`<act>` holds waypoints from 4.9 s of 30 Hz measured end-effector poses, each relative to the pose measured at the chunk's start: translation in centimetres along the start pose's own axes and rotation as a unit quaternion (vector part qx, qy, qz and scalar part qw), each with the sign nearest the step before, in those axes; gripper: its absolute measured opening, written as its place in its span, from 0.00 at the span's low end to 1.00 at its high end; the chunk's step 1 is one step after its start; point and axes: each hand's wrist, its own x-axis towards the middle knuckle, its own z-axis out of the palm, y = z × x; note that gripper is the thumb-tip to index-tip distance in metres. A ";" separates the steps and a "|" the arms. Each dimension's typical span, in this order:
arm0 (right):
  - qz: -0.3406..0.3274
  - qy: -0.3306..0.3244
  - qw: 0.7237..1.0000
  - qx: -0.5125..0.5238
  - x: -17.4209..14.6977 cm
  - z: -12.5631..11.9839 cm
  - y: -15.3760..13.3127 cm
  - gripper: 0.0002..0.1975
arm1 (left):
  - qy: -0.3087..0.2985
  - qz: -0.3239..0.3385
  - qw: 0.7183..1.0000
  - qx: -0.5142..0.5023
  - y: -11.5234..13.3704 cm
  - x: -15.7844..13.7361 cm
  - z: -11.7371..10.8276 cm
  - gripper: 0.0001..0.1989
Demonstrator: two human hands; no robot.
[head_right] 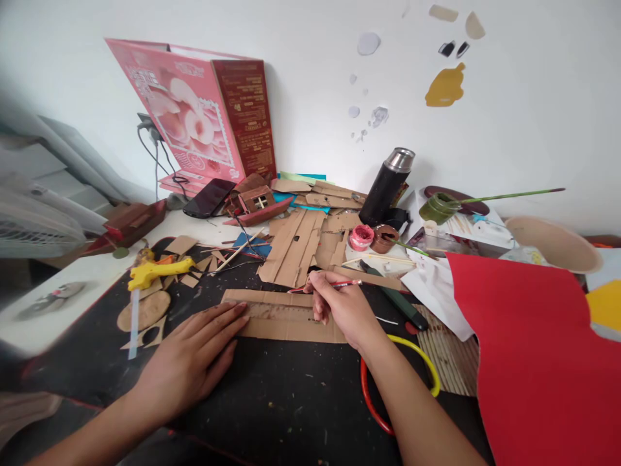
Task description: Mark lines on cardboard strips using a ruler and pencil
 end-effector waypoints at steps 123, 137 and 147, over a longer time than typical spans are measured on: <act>0.037 -0.009 0.999 -0.019 -0.1 -0.4 0.2 0.27 | -0.025 -0.004 1.000 0.008 0.3 0.4 -0.2 0.26; 0.033 -0.012 0.999 -0.034 -0.2 -0.3 0.3 0.26 | -0.028 0.014 0.999 0.038 0.2 0.7 -0.4 0.23; 0.038 -0.023 0.999 -0.025 -0.3 -0.6 0.6 0.24 | -0.035 0.002 0.999 0.017 0.2 0.5 -0.2 0.25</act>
